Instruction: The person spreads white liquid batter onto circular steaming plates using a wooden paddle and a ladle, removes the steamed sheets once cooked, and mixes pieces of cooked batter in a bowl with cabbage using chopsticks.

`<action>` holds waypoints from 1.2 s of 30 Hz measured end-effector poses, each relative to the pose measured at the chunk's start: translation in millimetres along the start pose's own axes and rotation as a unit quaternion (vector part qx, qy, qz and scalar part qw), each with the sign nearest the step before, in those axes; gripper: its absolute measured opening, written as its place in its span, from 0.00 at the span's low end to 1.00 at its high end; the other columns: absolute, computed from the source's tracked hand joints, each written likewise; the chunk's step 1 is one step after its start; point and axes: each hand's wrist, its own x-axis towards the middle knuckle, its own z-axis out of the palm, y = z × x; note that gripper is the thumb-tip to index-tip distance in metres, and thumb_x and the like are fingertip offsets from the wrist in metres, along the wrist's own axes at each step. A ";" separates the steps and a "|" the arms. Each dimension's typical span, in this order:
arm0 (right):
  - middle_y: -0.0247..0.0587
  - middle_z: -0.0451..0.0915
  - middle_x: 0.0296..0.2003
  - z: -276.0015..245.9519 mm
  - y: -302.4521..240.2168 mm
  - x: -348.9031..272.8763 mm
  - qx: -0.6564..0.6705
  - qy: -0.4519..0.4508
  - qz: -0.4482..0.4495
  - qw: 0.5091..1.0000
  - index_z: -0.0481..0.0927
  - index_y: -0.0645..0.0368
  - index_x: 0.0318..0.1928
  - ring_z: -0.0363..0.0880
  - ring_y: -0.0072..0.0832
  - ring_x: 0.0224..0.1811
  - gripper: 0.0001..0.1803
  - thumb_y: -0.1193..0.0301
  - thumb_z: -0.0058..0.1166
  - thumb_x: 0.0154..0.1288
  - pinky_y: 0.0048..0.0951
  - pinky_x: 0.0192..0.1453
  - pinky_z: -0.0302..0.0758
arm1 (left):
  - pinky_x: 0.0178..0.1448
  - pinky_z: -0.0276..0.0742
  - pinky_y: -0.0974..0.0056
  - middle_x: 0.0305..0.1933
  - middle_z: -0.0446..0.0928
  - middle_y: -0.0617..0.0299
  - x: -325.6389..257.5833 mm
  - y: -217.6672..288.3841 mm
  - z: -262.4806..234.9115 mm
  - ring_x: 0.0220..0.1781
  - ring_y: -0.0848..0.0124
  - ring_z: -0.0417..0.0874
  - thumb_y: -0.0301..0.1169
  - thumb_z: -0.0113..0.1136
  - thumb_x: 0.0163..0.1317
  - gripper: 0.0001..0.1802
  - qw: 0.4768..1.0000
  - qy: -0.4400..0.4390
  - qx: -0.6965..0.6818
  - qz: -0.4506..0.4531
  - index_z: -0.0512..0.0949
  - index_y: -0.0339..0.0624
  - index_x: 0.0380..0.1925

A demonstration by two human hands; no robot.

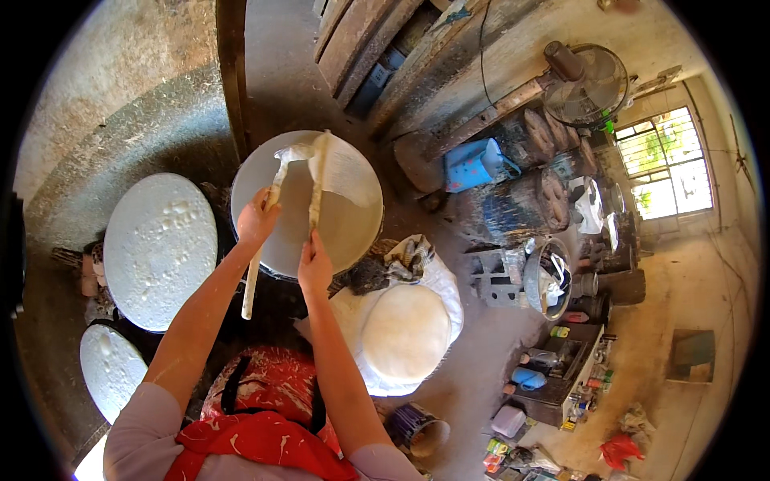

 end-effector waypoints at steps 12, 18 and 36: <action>0.48 0.78 0.29 -35.6 28.6 33.5 -0.031 -0.096 0.025 0.995 0.75 0.50 0.52 0.77 0.40 0.33 0.18 0.61 0.47 0.63 0.34 0.38 0.72 | 0.15 0.62 0.69 0.14 0.68 0.64 -31.9 -11.0 -14.1 0.10 0.77 0.67 0.30 0.56 0.55 0.15 0.970 0.011 -0.224 -0.090 0.73 0.39 0.43; 0.46 0.79 0.27 -50.6 23.0 42.8 -0.036 -0.099 -0.001 0.994 0.76 0.50 0.51 0.78 0.40 0.30 0.18 0.60 0.47 0.63 0.35 0.34 0.72 | 0.13 0.59 0.72 0.13 0.64 0.67 -49.2 -11.6 -16.4 0.09 0.79 0.63 0.32 0.54 0.60 0.13 0.943 0.051 -0.296 -0.144 0.73 0.36 0.40; 0.44 0.79 0.24 -90.4 69.0 130.3 0.018 -0.180 -0.075 0.981 0.78 0.53 0.47 0.77 0.30 0.23 0.16 0.61 0.49 0.62 0.30 0.30 0.72 | 0.13 0.61 0.74 0.16 0.67 0.66 -97.9 -20.8 -18.6 0.10 0.79 0.65 0.43 0.52 0.61 0.17 0.918 0.099 -0.334 -0.191 0.73 0.38 0.36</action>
